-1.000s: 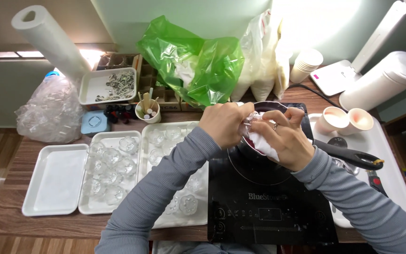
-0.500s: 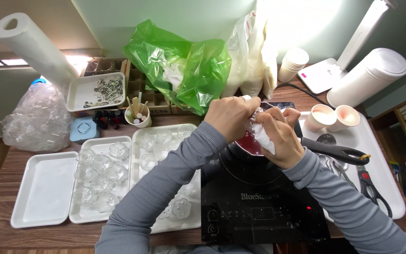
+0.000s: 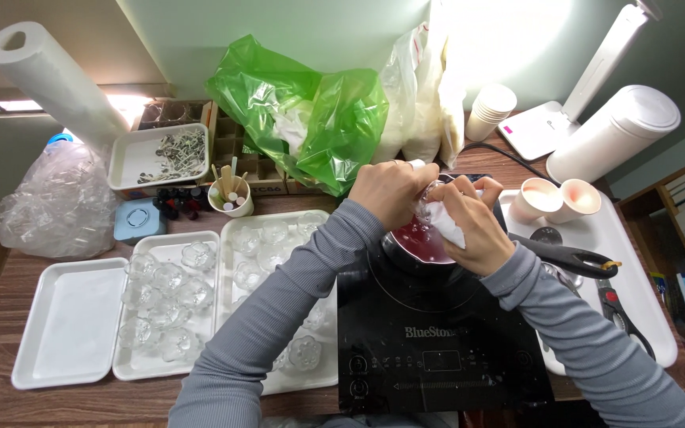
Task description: The person wipes glass candle jars one at a time with a white cloth, working through trays of jars arranged on the table beside a pot of melted red wax on an induction cooker. They place each wiped jar back into the tray and pick up the next one.
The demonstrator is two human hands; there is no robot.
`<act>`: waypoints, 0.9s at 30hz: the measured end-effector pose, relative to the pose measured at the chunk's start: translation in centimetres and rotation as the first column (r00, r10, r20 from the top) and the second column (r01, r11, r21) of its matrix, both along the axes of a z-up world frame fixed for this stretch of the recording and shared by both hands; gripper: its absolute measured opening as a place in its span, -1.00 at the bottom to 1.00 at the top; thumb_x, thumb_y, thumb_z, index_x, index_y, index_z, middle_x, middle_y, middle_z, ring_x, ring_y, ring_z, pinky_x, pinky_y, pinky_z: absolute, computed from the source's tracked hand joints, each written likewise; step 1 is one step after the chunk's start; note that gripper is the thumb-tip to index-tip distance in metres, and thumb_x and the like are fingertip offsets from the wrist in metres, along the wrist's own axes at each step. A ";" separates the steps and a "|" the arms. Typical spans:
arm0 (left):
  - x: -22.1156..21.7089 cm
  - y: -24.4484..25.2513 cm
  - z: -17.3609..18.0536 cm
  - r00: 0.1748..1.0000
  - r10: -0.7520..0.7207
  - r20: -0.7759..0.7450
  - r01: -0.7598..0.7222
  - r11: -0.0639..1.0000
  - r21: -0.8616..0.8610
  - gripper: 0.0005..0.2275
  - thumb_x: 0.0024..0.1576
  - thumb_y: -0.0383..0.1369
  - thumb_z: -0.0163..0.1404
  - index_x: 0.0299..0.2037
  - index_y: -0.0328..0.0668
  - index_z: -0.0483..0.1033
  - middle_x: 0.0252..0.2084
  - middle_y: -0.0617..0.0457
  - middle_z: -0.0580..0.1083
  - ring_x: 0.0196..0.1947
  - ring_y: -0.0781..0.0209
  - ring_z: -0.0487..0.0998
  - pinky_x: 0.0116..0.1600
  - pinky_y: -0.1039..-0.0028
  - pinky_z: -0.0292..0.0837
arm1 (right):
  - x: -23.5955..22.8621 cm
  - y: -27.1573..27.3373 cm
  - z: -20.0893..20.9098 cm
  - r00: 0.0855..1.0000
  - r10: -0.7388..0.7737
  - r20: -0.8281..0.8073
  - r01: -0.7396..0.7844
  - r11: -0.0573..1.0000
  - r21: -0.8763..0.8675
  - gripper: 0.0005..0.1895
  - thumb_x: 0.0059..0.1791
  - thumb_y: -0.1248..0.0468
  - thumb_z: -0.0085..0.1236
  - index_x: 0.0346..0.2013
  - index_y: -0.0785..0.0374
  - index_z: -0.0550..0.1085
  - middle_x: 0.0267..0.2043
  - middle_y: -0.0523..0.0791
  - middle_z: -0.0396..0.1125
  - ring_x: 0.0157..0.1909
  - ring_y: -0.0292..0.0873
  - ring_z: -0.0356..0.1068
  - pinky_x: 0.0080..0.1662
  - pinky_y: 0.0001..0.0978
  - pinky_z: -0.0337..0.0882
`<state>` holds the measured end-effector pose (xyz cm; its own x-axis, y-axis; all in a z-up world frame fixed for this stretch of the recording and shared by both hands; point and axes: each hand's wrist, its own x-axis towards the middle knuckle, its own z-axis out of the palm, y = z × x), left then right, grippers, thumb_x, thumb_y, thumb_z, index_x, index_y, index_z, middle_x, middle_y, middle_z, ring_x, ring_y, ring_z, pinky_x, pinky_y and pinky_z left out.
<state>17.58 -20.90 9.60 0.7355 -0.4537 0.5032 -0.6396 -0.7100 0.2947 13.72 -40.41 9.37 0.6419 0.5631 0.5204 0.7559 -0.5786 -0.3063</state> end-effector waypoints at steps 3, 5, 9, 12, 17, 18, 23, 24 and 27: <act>0.3 -0.1 -0.2 1.000 0.006 -0.017 -0.006 1.000 0.004 -0.89 0.05 -0.41 0.09 -0.26 -0.01 0.46 -0.46 0.00 0.53 -0.34 -0.03 0.63 -0.36 0.15 0.49 | 0.0 -0.2 0.8 0.999 0.034 -0.026 -0.034 0.999 -0.003 -0.45 -0.33 0.42 0.12 -0.03 0.24 0.37 -0.09 -0.15 0.36 -0.01 -0.11 0.26 0.08 -0.14 -0.05; 0.5 -0.2 -0.5 1.000 0.002 -0.012 -0.002 1.000 0.005 -0.89 0.05 -0.41 0.09 -0.25 -0.01 0.46 -0.45 0.00 0.53 -0.33 -0.03 0.63 -0.36 0.15 0.49 | 0.2 -0.6 0.7 0.998 0.000 -0.063 -0.001 1.000 -0.014 -0.48 -0.31 0.41 0.13 -0.04 0.22 0.39 -0.12 -0.14 0.33 -0.03 -0.12 0.24 0.08 -0.16 -0.04; 0.9 -0.3 -0.8 1.000 0.000 0.025 -0.001 0.998 0.064 -0.83 -0.02 -0.44 0.11 -0.25 -0.02 0.45 -0.44 0.02 0.52 -0.32 -0.01 0.63 -0.36 0.17 0.51 | 0.3 -1.0 1.3 0.996 0.010 -0.089 -0.012 1.000 -0.022 -0.57 -0.25 0.43 0.11 -0.09 0.22 0.40 -0.08 -0.16 0.37 -0.05 -0.15 0.23 0.06 -0.19 -0.04; 1.5 -0.3 -1.2 0.994 0.019 0.109 -0.033 0.991 0.131 -0.80 -0.05 -0.49 0.11 -0.25 -0.02 0.44 -0.40 0.04 0.50 -0.33 0.03 0.63 -0.38 0.23 0.51 | 0.4 -1.4 1.4 0.992 -0.034 -0.124 0.025 0.997 -0.072 -0.68 -0.13 0.44 0.09 -0.09 0.17 0.44 -0.20 -0.21 0.40 -0.10 -0.21 0.25 0.06 -0.20 -0.03; 2.2 0.2 -1.1 0.975 0.069 0.209 -0.103 0.982 0.156 -0.83 0.03 -0.51 0.11 -0.25 -0.05 0.42 -0.37 0.06 0.48 -0.35 0.07 0.61 -0.41 0.28 0.51 | 0.3 -1.8 1.1 0.988 -0.010 -0.155 0.013 1.000 0.018 -0.68 -0.13 0.49 0.00 -0.11 0.18 0.44 -0.13 -0.21 0.45 -0.03 -0.19 0.36 0.11 -0.27 0.10; 2.2 0.4 -1.1 0.972 0.083 0.221 -0.120 0.979 0.162 -0.83 0.05 -0.52 0.11 -0.25 -0.07 0.41 -0.38 0.06 0.47 -0.36 0.07 0.61 -0.41 0.28 0.51 | 0.2 -1.8 1.2 0.982 -0.076 -0.175 0.090 0.993 0.073 -0.71 -0.09 0.51 -0.04 -0.10 0.21 0.43 -0.15 -0.24 0.50 -0.01 -0.23 0.45 0.14 -0.22 0.12; 1.3 1.2 -0.6 0.983 0.107 0.151 -0.122 0.988 0.092 -0.80 -0.02 -0.54 0.09 -0.25 -0.07 0.38 -0.41 0.03 0.47 -0.33 0.01 0.61 -0.37 0.24 0.52 | 1.0 -2.1 1.8 0.822 -0.061 -0.566 0.268 0.919 0.291 -0.69 0.06 0.42 -0.12 0.10 0.24 0.38 -0.08 -0.17 0.46 -0.04 -0.29 0.46 0.01 -0.43 0.44; 1.1 1.3 -0.6 0.987 0.122 0.109 -0.129 0.989 0.068 -0.79 -0.03 -0.54 0.08 -0.25 -0.07 0.38 -0.43 0.01 0.47 -0.33 -0.02 0.61 -0.36 0.22 0.52 | 1.1 -2.1 1.9 0.852 0.014 -0.524 0.206 0.910 0.360 -0.65 0.06 0.44 -0.12 0.15 0.28 0.39 0.01 -0.16 0.42 0.01 -0.29 0.39 0.05 -0.47 0.39; 0.8 1.5 -0.9 0.988 0.145 0.043 -0.147 0.988 0.046 -0.79 -0.03 -0.54 0.08 -0.24 -0.08 0.36 -0.44 -0.02 0.48 -0.31 -0.05 0.61 -0.36 0.18 0.51 | 2.0 -3.3 0.8 0.897 -0.024 -0.441 0.137 0.964 0.227 -0.67 0.03 0.48 -0.09 0.05 0.30 0.48 -0.07 -0.14 0.47 -0.01 -0.28 0.44 0.04 -0.47 0.41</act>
